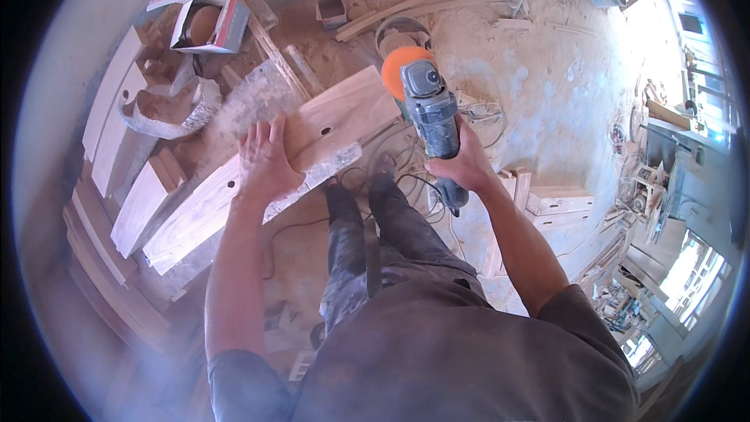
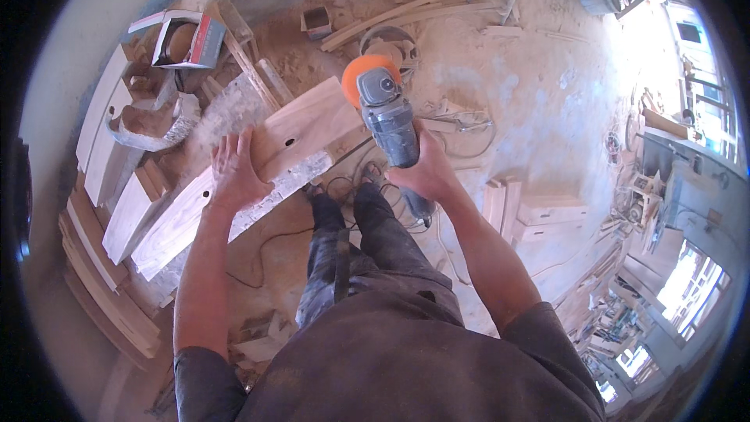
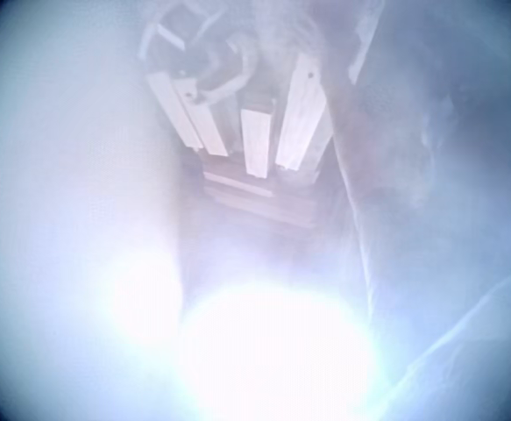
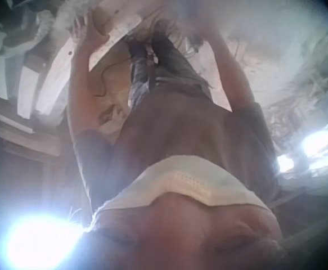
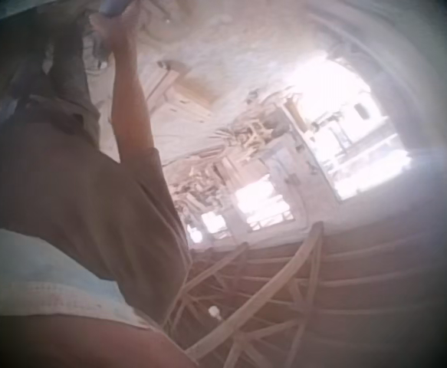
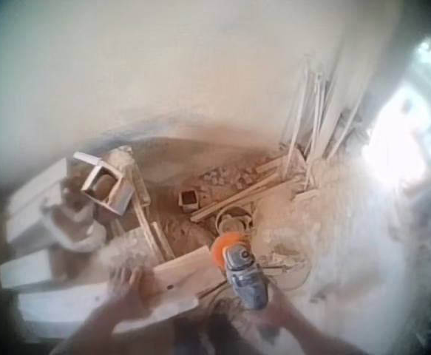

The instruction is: The person smooths wooden planks with an angle grinder, then uses a hand saw to cut notches, and finally applies a white substance with a brush. The person handles multiple planks one at a time, turning them over and moving them aside during the process.

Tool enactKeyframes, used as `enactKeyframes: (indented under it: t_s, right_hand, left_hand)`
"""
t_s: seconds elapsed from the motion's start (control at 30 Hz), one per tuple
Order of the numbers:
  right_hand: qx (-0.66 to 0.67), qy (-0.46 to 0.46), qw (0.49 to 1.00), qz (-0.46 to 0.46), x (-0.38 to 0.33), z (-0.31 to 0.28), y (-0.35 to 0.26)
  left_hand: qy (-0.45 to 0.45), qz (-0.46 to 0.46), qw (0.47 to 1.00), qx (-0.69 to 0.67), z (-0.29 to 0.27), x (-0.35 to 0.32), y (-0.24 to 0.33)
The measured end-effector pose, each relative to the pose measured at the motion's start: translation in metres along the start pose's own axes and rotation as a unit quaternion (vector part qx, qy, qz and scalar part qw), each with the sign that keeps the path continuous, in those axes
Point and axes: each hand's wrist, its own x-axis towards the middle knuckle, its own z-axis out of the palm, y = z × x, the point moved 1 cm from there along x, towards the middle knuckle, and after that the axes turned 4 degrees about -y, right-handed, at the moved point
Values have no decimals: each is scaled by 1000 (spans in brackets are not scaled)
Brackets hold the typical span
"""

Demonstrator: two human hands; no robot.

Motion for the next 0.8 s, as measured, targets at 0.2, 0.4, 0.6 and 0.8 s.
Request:
enactKeyframes:
  t_s: [0.2,0.4,0.6,0.8]
  right_hand:
    - [133,25,990,29,2,-5,-1]
    - [24,-10,999,-24,3,-1,-8]
    - [-4,-5,999,-46,29,-8,-23]
    - [92,5,995,34,10,-14,-58]
  left_hand:
    - [-41,-8,999,-20,-13,7,-8]
    - [-59,-17,998,-25,-17,9,-6]
    - [-31,-2,999,-26,-14,10,-7]
    - [21,-17,1000,12,3,-5,4]
